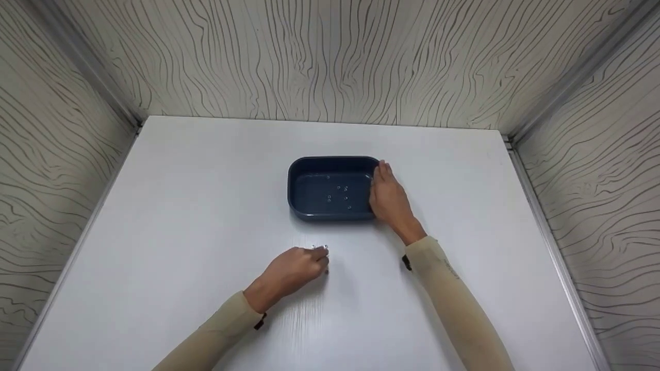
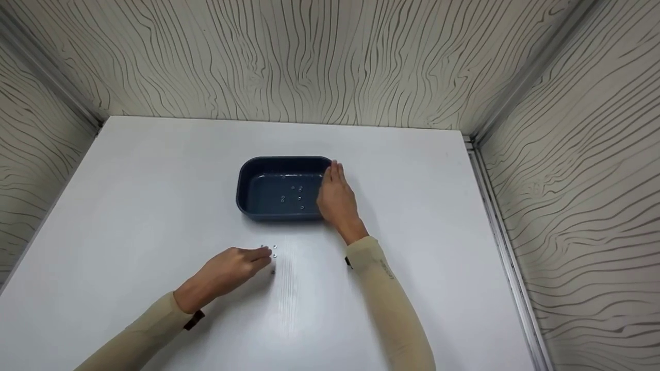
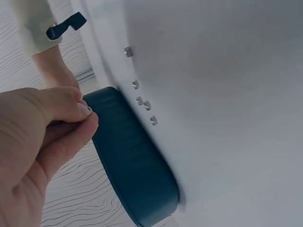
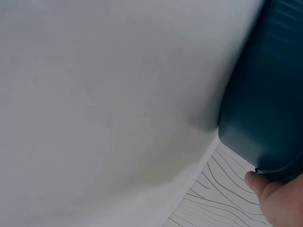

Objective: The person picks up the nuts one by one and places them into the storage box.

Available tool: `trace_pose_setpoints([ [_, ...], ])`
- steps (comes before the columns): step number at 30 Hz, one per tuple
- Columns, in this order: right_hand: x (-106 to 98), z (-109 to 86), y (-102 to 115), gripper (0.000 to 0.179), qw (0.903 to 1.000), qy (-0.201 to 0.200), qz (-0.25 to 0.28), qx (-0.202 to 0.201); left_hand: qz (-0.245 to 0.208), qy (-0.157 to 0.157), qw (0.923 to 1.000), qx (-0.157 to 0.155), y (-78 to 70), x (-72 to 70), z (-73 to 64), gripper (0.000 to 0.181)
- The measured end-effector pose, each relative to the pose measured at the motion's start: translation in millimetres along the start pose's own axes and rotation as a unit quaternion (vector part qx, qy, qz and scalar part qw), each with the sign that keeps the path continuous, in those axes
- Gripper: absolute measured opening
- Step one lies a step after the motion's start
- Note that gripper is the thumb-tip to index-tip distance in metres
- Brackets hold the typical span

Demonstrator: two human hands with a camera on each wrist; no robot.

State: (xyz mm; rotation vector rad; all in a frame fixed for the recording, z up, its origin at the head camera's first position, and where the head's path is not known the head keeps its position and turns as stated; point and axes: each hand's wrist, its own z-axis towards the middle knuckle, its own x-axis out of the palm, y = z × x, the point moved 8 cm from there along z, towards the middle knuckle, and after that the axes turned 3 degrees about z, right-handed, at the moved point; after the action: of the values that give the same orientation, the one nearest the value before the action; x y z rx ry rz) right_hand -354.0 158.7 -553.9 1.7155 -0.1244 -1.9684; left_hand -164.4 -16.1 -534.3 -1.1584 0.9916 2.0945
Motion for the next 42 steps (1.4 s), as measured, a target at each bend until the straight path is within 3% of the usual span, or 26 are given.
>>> trace_pose_setpoints([
  [13, -1, -0.6, 0, 0.050, 1.0000, -0.001, 0.004, 0.002, -0.074, -0.011, 0.9970, -0.019, 9.7, -4.4, 13.9, 0.016],
  [16, -2, -0.8, 0, 0.050, 1.0000, -0.002, 0.005, 0.002, -0.117, -0.001, 0.9925, -0.036, 16.3, -1.7, 14.2, 0.017],
  [18, -2, -1.0, 0, 0.050, 1.0000, -0.003, 0.006, 0.002, -0.163, 0.009, 0.9851, -0.054, 21.7, 0.7, 14.7, 0.017],
  [21, -2, -1.1, 0, 0.050, 1.0000, -0.002, 0.007, 0.002, -0.251, 0.018, 0.9635, -0.091, 30.5, 5.3, 14.8, 0.020],
  [25, -2, -1.2, 1, 0.050, 1.0000, -0.003, 0.004, 0.001, -0.343, 0.000, 0.9301, -0.132, 40.7, 7.3, 15.8, 0.028],
  [31, -2, -1.0, 1, 0.051, 0.9999, 0.009, 0.006, 0.007, -0.406, -0.021, 0.8968, -0.174, 54.9, 8.8, 19.4, 0.032],
  [34, -1, -0.7, 1, 0.051, 0.9999, 0.012, 0.003, 0.008, -0.441, -0.026, 0.8748, -0.199, 62.1, 12.1, 20.6, 0.031],
  [42, -1, -1.1, 0, 0.050, 0.9999, 0.007, 0.004, 0.006, -0.487, -0.040, 0.8160, -0.309, 80.0, 24.5, 17.3, 0.020],
])
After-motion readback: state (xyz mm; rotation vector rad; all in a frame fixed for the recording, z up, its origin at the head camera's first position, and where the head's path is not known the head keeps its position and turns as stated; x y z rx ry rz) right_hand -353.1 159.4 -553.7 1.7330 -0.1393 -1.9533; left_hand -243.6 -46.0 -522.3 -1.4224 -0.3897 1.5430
